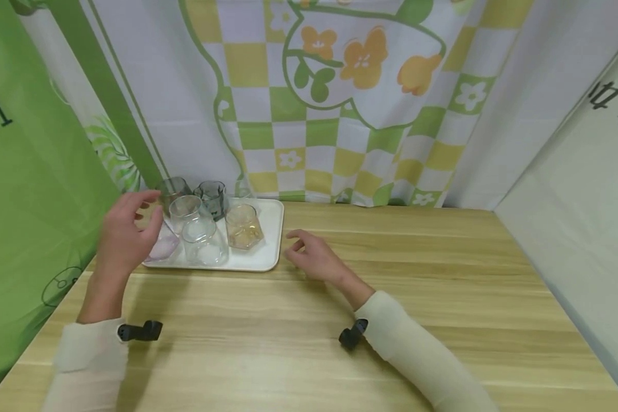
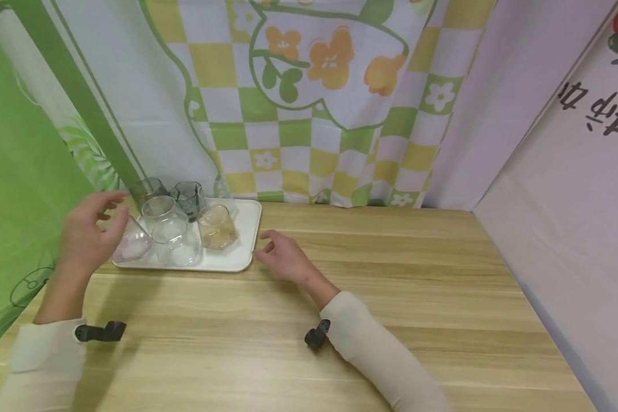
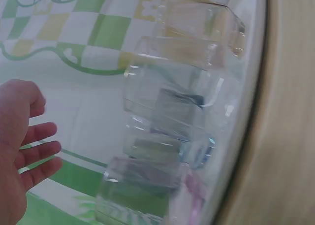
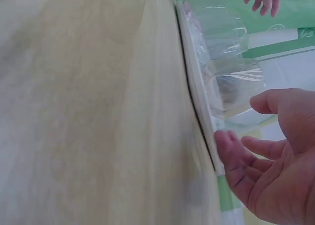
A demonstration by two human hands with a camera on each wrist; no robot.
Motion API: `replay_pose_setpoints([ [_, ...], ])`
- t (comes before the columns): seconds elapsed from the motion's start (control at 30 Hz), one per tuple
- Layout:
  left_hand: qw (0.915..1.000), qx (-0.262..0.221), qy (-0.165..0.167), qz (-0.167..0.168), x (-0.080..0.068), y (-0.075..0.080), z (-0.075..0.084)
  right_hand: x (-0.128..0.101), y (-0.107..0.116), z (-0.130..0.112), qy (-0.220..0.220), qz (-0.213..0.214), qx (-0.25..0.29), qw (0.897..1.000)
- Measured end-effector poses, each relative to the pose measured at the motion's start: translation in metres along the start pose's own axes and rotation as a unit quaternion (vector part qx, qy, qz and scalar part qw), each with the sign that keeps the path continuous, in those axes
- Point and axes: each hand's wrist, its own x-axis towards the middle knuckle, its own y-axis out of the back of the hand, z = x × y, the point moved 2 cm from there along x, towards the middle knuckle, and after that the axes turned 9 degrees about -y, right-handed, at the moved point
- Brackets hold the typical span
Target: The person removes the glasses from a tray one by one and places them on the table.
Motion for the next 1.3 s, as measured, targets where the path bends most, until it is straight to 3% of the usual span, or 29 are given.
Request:
replay_pose_setpoints([
  [0.2, 0.9971, 0.01, 0.071, 0.027, -0.014, 0.002, -0.017, 0.007, -0.013, 0.005, -0.015, -0.008, 0.009, 1.0],
  [0.3, 0.9896, 0.0, 0.14, 0.034, -0.019, 0.004, -0.031, 0.011, -0.017, 0.005, -0.022, -0.01, 0.005, 1.0],
  [0.37, 0.9806, -0.01, 0.193, 0.031, -0.024, 0.005, -0.04, 0.014, -0.019, 0.005, -0.029, -0.012, 0.001, 1.0],
  [0.47, 0.958, -0.033, 0.285, -0.001, -0.032, 0.007, -0.055, 0.018, -0.019, 0.005, -0.04, -0.02, -0.002, 0.999],
  [0.6, 0.929, -0.067, 0.361, -0.049, -0.043, 0.005, -0.072, 0.022, -0.02, 0.004, -0.051, -0.032, -0.003, 0.998],
  [0.87, 0.901, -0.143, 0.402, -0.079, -0.064, -0.001, -0.096, 0.032, -0.025, 0.005, -0.06, -0.039, -0.015, 0.997],
  [1.03, 0.8904, -0.184, 0.398, -0.121, -0.076, -0.005, -0.107, 0.035, -0.027, 0.006, -0.06, -0.038, -0.028, 0.997],
  [1.17, 0.8938, -0.179, 0.387, -0.139, -0.08, -0.007, -0.113, 0.036, -0.027, 0.005, -0.059, -0.038, -0.032, 0.997],
  [1.3, 0.9114, -0.12, 0.358, -0.163, -0.082, -0.006, -0.115, 0.037, -0.031, 0.004, -0.064, -0.046, -0.012, 0.997],
])
